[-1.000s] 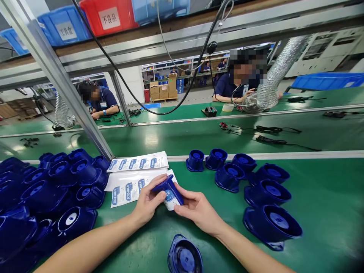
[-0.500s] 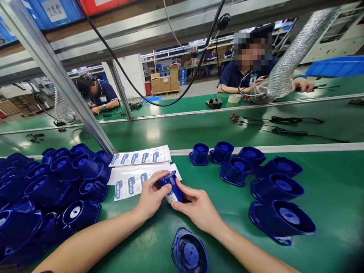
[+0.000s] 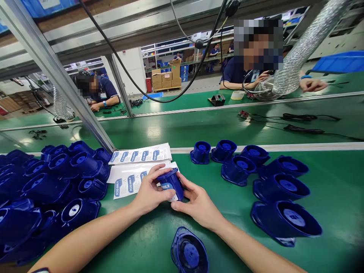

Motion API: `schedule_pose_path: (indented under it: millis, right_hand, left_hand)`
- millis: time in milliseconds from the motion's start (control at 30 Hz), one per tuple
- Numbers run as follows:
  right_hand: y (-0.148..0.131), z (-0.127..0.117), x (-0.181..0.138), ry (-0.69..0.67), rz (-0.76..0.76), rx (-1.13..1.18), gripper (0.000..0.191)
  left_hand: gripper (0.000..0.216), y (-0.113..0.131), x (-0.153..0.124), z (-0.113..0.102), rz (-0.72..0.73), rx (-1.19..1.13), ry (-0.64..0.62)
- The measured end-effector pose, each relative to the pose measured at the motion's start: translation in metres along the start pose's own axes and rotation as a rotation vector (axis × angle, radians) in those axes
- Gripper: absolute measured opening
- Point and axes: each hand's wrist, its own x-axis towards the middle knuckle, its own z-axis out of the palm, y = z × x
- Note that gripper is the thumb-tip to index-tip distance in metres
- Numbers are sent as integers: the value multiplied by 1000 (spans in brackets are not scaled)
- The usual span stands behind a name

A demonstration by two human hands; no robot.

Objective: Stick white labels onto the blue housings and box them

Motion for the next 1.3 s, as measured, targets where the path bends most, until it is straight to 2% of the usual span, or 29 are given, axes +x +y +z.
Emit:
schedule_pose_path:
  millis: [100, 200, 433, 700, 900, 1033, 1133, 1200, 1300]
  right_hand:
    - [-5, -4, 1, -68, 5, 97, 85]
    - [-7, -6, 2, -40, 32, 166, 66]
    - [-3, -1, 1, 8, 33, 184, 68]
    - [1, -1, 0, 27, 61, 238, 66]
    - [0, -1, 4, 45, 33, 234, 60]
    - [-6, -1, 6, 54, 27, 258, 61]
    - [-12, -2, 5, 71, 52, 286, 61]
    - [-14, -4, 4, 62, 74, 295, 60]
    - [-16, -8, 4, 50, 28, 176, 58]
  left_hand:
    - [68, 3, 2, -6, -15, -25, -56]
    - [59, 4, 4, -10, 6, -53, -105]
    - [46, 6, 0, -4, 103, 48, -79]
    - [52, 7, -7, 1, 89, 59, -96]
    - [74, 6, -12, 4, 116, 195, -111]
    - [98, -2, -14, 4, 223, 399, -74]
    - [116, -9, -14, 5, 275, 359, -86]
    - [114, -12, -14, 7, 293, 285, -62]
    - [96, -12, -14, 9, 347, 302, -5]
